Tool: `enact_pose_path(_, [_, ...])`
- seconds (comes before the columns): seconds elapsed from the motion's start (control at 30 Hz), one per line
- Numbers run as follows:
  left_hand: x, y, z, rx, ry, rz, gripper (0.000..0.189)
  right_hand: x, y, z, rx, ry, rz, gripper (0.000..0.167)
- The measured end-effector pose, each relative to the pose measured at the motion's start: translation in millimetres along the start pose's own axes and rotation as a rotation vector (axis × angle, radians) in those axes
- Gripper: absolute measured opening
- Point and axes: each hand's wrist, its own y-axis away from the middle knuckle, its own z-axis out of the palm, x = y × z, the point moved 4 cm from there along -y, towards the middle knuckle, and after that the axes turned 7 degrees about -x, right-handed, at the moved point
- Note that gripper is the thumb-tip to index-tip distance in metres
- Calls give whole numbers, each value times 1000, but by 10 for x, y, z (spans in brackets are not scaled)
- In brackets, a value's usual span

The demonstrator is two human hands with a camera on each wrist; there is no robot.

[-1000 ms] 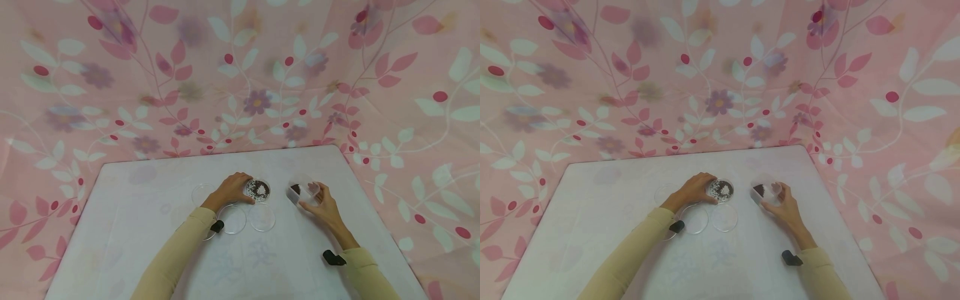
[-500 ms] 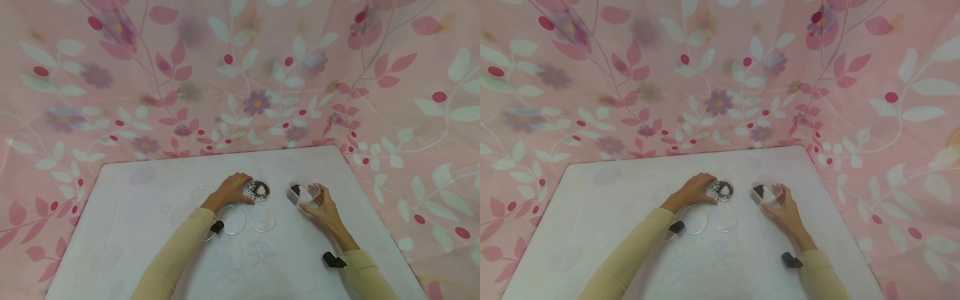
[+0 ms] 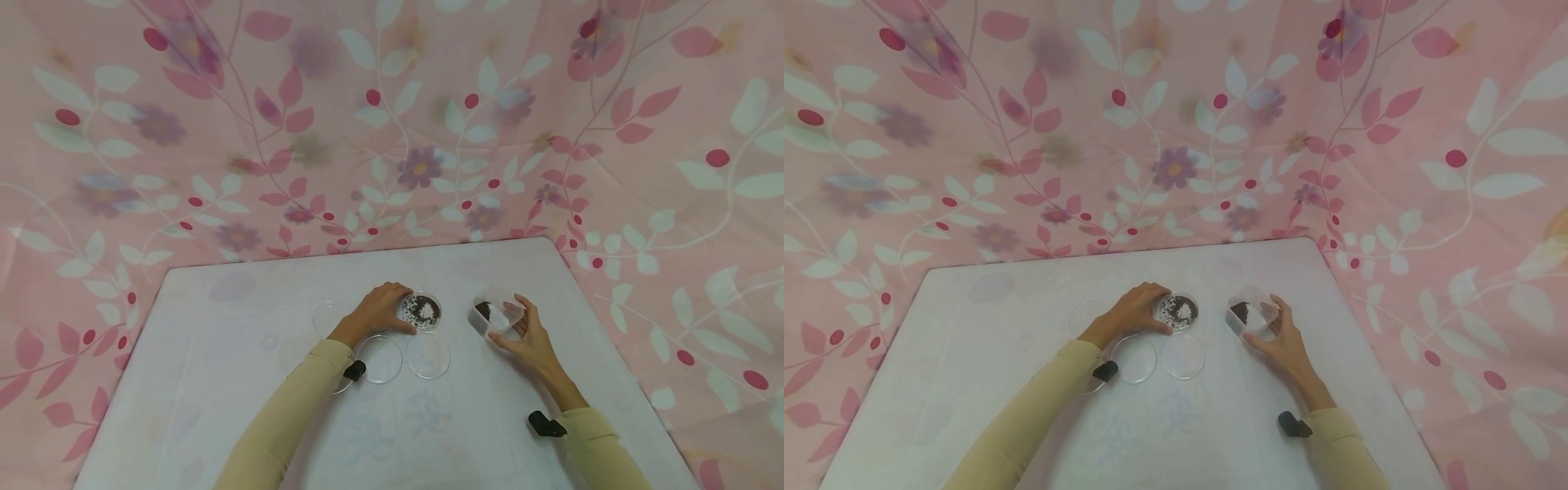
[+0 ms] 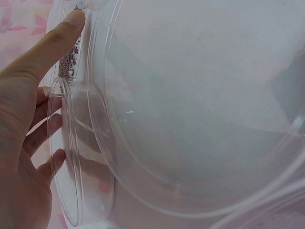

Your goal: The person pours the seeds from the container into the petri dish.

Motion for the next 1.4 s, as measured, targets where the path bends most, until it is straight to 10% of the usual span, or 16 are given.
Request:
enact_pose_path(0.37, [5,12,-16,32,3,42,89,86,-25,-41,0,182,67,109])
enact_pose_path(0.67, [9,25,-28,29,15,35,88,-344,-83,5,73,435,-144,103])
enact_pose_path(1.03, [8,20,-34,39,12,45,88,-828,-114,392,-45,577,-349,101])
enact_pose_path(1.4, [-6,18,-19,43,2,42,89,-665,-19,910,-176,556,-253,95])
